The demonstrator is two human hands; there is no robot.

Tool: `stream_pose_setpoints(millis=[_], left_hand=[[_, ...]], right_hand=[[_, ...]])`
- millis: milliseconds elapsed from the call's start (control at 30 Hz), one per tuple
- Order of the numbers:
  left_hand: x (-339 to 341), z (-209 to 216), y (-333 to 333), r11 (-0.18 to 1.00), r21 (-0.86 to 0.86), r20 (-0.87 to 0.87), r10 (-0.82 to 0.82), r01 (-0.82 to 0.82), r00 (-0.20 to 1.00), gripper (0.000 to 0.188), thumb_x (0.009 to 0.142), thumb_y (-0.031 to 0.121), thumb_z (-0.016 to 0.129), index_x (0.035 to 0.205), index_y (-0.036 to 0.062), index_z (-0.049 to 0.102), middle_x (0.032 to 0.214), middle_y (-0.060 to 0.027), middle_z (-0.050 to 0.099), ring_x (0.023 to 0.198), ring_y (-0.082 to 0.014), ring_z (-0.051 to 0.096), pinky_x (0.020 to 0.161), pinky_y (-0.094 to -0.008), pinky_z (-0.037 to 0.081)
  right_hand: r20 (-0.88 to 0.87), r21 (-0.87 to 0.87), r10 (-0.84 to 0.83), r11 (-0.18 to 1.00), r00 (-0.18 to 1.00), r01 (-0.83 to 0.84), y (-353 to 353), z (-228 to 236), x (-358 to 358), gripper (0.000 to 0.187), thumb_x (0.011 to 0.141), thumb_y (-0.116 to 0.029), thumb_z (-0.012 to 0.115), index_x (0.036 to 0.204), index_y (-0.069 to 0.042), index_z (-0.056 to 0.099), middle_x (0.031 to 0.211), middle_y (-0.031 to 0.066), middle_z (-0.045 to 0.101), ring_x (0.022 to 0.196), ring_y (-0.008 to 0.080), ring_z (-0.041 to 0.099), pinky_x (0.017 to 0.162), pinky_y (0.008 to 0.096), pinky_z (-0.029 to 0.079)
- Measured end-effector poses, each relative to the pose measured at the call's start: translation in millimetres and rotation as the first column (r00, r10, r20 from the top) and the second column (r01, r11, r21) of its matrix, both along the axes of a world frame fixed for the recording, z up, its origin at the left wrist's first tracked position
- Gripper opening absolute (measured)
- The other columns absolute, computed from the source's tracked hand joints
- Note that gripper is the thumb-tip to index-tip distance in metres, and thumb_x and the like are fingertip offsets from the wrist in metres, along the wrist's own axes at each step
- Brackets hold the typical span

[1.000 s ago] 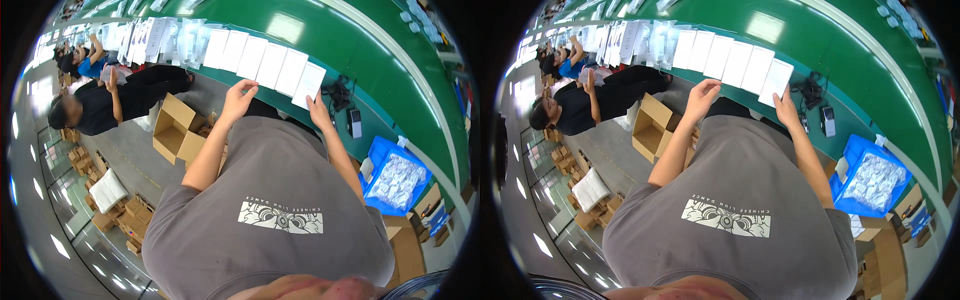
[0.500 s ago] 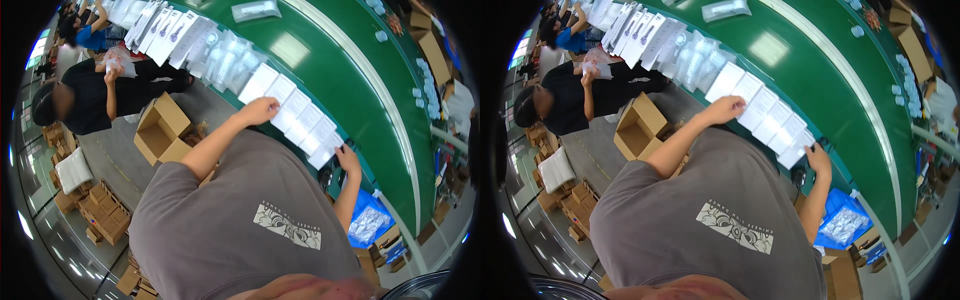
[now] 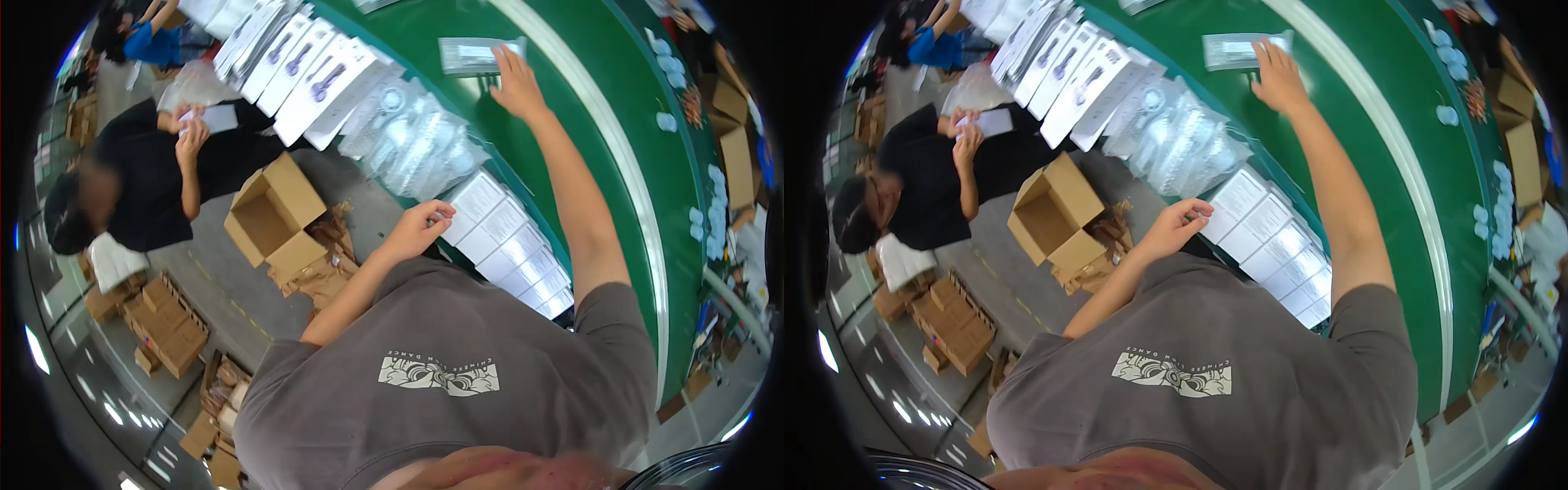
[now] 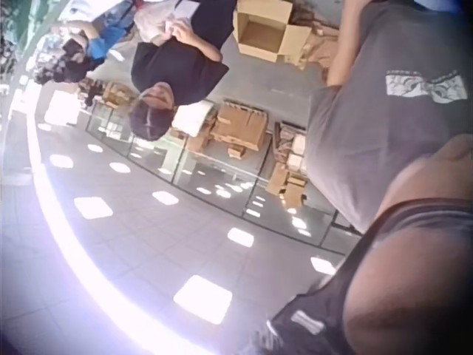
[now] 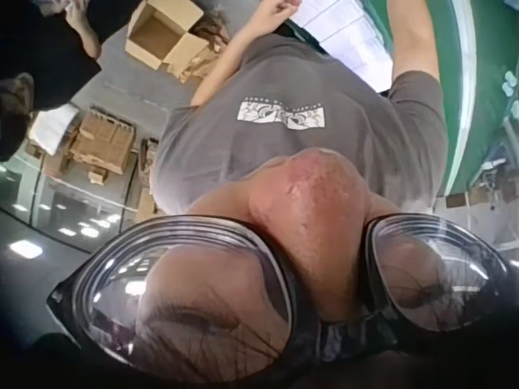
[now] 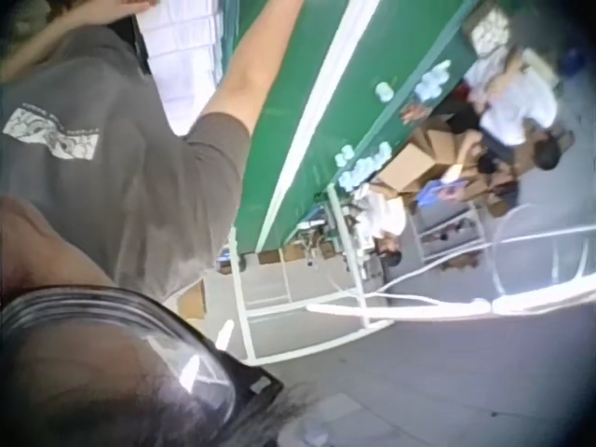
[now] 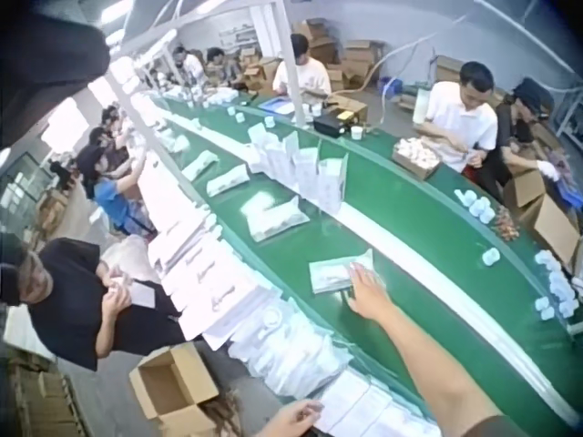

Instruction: Package small items into white cardboard boxes on a production line.

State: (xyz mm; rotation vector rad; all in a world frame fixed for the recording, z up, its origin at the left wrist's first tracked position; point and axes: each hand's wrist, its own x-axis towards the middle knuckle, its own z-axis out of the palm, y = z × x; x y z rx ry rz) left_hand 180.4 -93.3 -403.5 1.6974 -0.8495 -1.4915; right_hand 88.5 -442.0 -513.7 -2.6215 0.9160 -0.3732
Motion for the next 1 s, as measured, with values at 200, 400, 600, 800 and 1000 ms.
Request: stream_pose_setpoints(millis=[200,400,600,800,1000], left_hand=[[52,-18,22,0.972,-0.064,0.366,0.234,-0.227,0.901,0.015,0.095,0.011,0.064,0.107,0.004,0.068,0.098,-0.0042,0.069,0.084,-0.009,0.06,0.069,-0.0245,0.048],[182,42,-40,0.906,-0.417,0.888,0.389,0.073,0.246,0.047,0.078,0.026,0.079,0.117,0.0073,0.062,0.102,-0.0105,0.067,0.109,-0.0311,0.057,0.095,-0.0405,0.044],[255,43,-83,0.977,-0.082,0.964,0.028,0.197,0.264,0.078,0.071,0.038,0.083,0.136,0.009,0.051,0.113,-0.0175,0.067,0.1,-0.032,0.062,0.091,-0.0401,0.048],[188,153,-71,0.974,0.058,0.496,-0.218,0.218,0.84,0.051,0.081,0.042,0.071,0.116,0.0072,0.06,0.105,-0.0104,0.069,0.089,-0.0201,0.064,0.079,-0.0307,0.048],[32,172,-11,0.813,0.166,-0.178,-0.532,0.558,0.828,0.046,0.093,0.045,0.06,0.109,0.0019,0.063,0.1,-0.0043,0.064,0.091,-0.0128,0.057,0.082,-0.0293,0.046]], right_hand=[[-0.525,-0.08,0.019,0.994,0.851,-0.072,-33,-46,60,0.074,0.074,-0.023,0.077,0.141,-0.015,0.048,0.127,0.0093,0.058,0.123,0.0355,0.053,0.098,0.0521,0.047],[-0.333,0.251,0.03,0.966,0.943,0.058,-13,0,-12,0.059,0.073,-0.03,0.082,0.123,-0.007,0.063,0.115,0.0134,0.067,0.102,0.0313,0.067,0.089,0.0435,0.052],[0.29,0.799,-0.48,0.598,0.828,0.067,28,115,-113,0.055,0.076,-0.03,0.084,0.119,-0.001,0.062,0.111,0.0083,0.067,0.101,0.018,0.064,0.087,0.0332,0.051],[0.643,0.729,-0.345,0.548,0.684,-0.41,139,244,-155,0.063,0.071,-0.022,0.083,0.126,-0.003,0.057,0.132,0.0176,0.058,0.113,0.0231,0.06,0.095,0.0363,0.047],[0.609,0.65,0.137,0.477,0.781,-0.591,235,260,-152,0.065,0.068,-0.021,0.085,0.125,-0.001,0.063,0.132,0.0179,0.061,0.115,0.0236,0.061,0.098,0.0371,0.047]])
